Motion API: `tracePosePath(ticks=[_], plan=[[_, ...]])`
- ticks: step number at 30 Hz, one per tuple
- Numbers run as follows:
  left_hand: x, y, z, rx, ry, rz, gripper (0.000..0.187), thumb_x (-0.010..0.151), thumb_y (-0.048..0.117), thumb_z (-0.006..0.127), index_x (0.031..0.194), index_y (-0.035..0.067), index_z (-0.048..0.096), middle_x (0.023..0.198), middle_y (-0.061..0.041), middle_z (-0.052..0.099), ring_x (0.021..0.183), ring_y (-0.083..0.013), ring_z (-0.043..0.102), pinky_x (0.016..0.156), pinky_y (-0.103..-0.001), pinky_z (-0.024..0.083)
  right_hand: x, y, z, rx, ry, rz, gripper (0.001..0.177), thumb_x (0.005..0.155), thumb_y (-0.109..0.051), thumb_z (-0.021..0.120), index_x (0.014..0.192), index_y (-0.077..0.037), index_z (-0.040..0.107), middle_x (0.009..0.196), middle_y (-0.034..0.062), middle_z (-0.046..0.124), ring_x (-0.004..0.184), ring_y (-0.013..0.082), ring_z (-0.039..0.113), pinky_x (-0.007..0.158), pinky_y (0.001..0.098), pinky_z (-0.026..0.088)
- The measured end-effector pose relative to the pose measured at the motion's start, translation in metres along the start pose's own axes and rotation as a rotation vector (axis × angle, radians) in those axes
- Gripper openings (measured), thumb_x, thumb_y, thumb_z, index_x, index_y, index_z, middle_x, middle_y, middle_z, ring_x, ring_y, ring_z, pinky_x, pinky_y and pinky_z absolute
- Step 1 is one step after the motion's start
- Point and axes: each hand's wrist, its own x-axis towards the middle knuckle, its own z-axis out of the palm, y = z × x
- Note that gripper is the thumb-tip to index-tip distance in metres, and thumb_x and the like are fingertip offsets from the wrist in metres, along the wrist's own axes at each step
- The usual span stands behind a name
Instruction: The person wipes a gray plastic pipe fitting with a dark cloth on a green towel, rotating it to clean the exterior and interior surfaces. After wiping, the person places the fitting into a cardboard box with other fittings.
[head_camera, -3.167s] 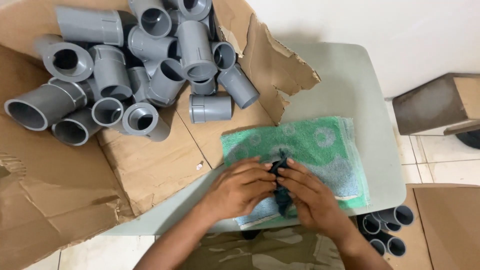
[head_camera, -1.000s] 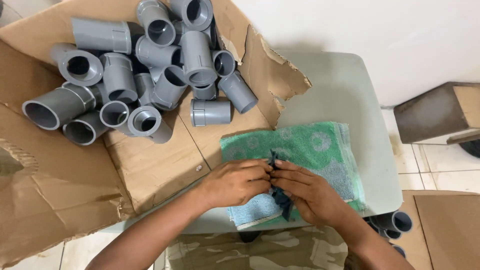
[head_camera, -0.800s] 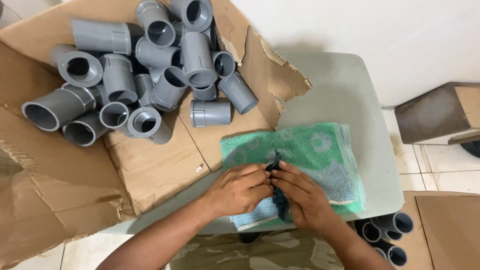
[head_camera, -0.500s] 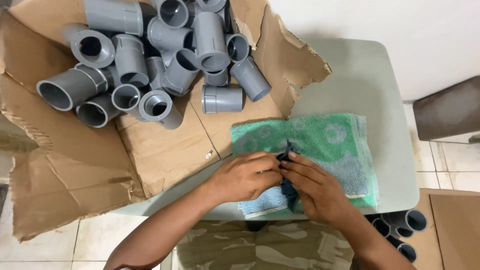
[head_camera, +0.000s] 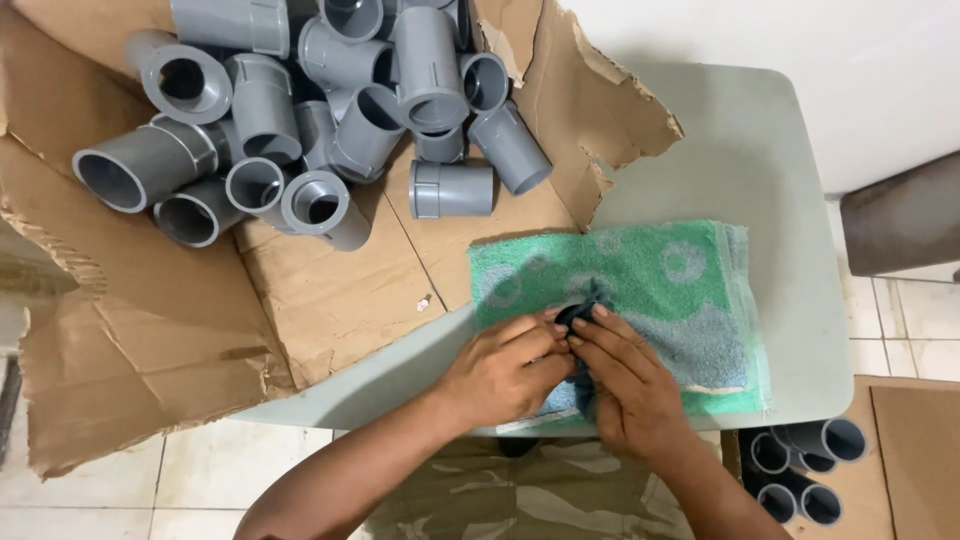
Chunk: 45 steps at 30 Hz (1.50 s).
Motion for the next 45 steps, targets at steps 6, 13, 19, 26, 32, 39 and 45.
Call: tracePosePath(ticks=[6, 13, 19, 26, 32, 39, 45], plan=[[0.006, -0.031, -0.012, -0.183, -0.184, 0.075, 0.008, 0.094, 0.001, 0.060, 0.096, 0.002, 0.067, 0.099, -0.013, 0.062, 0.102, -0.0306, 0.065, 0.099, -0.046, 0.054, 0.021, 0.022, -0.037, 0.229, -0.275, -0.018, 0.032, 0.098, -0.008, 0.041, 0.123, -0.002, 0.060, 0.131, 0.0162, 0.060, 0.133, 0.0365, 0.049, 0.112, 0.0484, 0.043], [0.004, -0.014, -0.005, -0.112, -0.092, 0.042, 0.015, 0.092, -0.007, 0.054, 0.091, 0.001, 0.067, 0.090, -0.011, 0.060, 0.090, -0.0287, 0.061, 0.090, -0.042, 0.057, 0.002, 0.006, -0.001, 0.108, -0.014, 0.011, 0.032, 0.099, -0.008, 0.037, 0.114, 0.001, 0.064, 0.124, 0.0169, 0.062, 0.127, 0.0369, 0.054, 0.110, 0.0463, 0.047], [0.003, 0.001, -0.001, -0.048, 0.041, -0.046, 0.022, 0.088, -0.013, 0.048, 0.084, 0.001, 0.064, 0.090, -0.010, 0.060, 0.086, -0.0270, 0.059, 0.093, -0.040, 0.057, 0.001, -0.006, 0.012, -0.037, 0.245, 0.050, 0.030, 0.098, -0.001, 0.037, 0.114, 0.006, 0.061, 0.120, 0.0229, 0.061, 0.122, 0.0428, 0.056, 0.109, 0.0521, 0.048], [0.012, -0.019, -0.008, -0.183, 0.067, -0.009, 0.011, 0.091, 0.006, 0.063, 0.082, 0.003, 0.070, 0.085, -0.011, 0.068, 0.094, -0.0335, 0.069, 0.086, -0.044, 0.058, 0.027, 0.005, -0.028, 0.282, 0.006, 0.066, 0.023, 0.090, 0.001, 0.053, 0.105, 0.003, 0.071, 0.111, 0.0199, 0.070, 0.116, 0.0463, 0.059, 0.095, 0.0588, 0.047], [0.006, -0.021, -0.002, -0.166, 0.086, -0.021, 0.017, 0.093, 0.010, 0.061, 0.079, 0.009, 0.070, 0.080, -0.006, 0.067, 0.090, -0.0294, 0.069, 0.089, -0.042, 0.058, 0.020, 0.011, -0.017, 0.303, 0.028, 0.057, 0.022, 0.091, -0.003, 0.054, 0.102, 0.002, 0.072, 0.110, 0.0173, 0.071, 0.115, 0.0425, 0.061, 0.097, 0.0558, 0.047], [-0.006, -0.016, -0.004, -0.205, -0.043, -0.029, 0.012, 0.091, -0.004, 0.059, 0.091, 0.002, 0.069, 0.096, -0.010, 0.066, 0.103, -0.0312, 0.064, 0.099, -0.045, 0.055, -0.005, 0.005, -0.002, 0.098, 0.050, 0.035, 0.028, 0.097, -0.001, 0.039, 0.111, 0.004, 0.063, 0.121, 0.0189, 0.062, 0.127, 0.0392, 0.053, 0.111, 0.0502, 0.047], [-0.013, 0.004, 0.014, -0.074, 0.060, -0.060, 0.018, 0.085, -0.010, 0.054, 0.087, 0.002, 0.068, 0.092, -0.009, 0.063, 0.093, -0.0270, 0.060, 0.098, -0.042, 0.054, -0.005, -0.013, 0.017, -0.039, 0.224, 0.035, 0.028, 0.098, -0.001, 0.038, 0.114, 0.006, 0.061, 0.121, 0.0217, 0.061, 0.123, 0.0409, 0.056, 0.109, 0.0510, 0.049]])
